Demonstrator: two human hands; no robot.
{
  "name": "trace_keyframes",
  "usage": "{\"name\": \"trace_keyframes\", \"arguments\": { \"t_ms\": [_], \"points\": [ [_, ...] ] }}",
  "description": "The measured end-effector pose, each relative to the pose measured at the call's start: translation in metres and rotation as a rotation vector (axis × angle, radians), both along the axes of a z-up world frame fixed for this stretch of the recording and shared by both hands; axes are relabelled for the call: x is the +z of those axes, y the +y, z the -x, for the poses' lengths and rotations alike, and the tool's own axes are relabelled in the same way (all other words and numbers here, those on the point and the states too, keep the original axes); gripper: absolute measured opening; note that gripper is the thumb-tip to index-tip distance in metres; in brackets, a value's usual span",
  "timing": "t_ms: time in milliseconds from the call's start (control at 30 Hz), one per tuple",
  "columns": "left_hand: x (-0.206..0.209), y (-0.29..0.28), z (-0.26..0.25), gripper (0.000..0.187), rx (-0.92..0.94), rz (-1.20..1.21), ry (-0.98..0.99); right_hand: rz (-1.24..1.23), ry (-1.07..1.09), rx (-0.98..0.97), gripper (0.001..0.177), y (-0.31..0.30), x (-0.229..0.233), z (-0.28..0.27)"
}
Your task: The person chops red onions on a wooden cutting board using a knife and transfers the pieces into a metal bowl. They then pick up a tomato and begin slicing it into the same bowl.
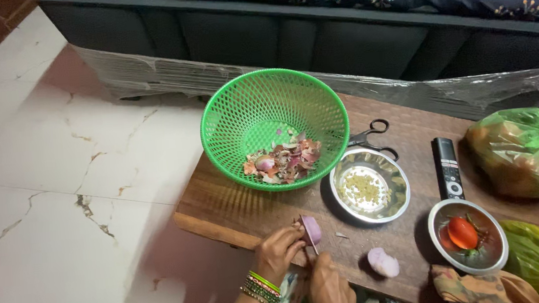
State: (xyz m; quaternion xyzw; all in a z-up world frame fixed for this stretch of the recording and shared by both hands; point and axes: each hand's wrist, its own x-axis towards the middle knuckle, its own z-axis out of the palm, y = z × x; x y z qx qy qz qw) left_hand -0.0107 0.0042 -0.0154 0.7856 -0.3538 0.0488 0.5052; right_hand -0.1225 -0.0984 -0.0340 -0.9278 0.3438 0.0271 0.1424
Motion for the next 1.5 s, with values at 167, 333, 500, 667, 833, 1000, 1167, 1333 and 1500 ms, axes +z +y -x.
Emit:
{"name": "trace_keyframes", "arguments": {
  "t_ms": [167,333,500,667,833,1000,1167,1333,1500],
  "points": [
    [-0.004,-0.002,-0.004,0.020,-0.016,0.013,-0.001,0.308,-0.013,0.170,0.018,0.002,-0.011,-0.004],
    [-0.004,-0.007,-0.003,0.022,0.020,-0.018,0.017,0.171,-0.166,0.182,0.023,-0.009,-0.020,0.007],
    [0.009,-0.003,-0.002,0.024,0.000,-0.029,0.143,-0.176,0.035,-0.066,0.044,-0.004,-0.035,0.047],
    [0.041,-0.004,-0.021,0.053,-0.144,-0.147,-0.032,-0.229,-0.130,-0.150,0.022,-0.038,-0.019,0.069],
    [0.064,-0.028,-0.048,0.061,-0.512,-0.425,-0.267,-0.323,-0.406,-0.089,0.017,-0.057,0.005,0.055],
    [0.056,-0.024,-0.043,0.039,-0.405,-0.471,-0.080,-0.167,-0.638,0.092,0.032,-0.050,-0.019,0.048],
    [0.051,-0.018,-0.012,0.050,-0.125,-0.326,0.047,-0.276,-0.270,-0.056,0.068,-0.030,-0.018,0.041],
    [0.048,-0.024,-0.004,0.039,-0.026,-0.306,0.124,-0.250,-0.303,0.061,0.061,-0.028,-0.014,0.036],
    [0.059,-0.029,0.005,0.040,0.022,-0.350,0.070,-0.260,-0.348,-0.014,0.080,-0.036,-0.011,0.036]
  ]
}}
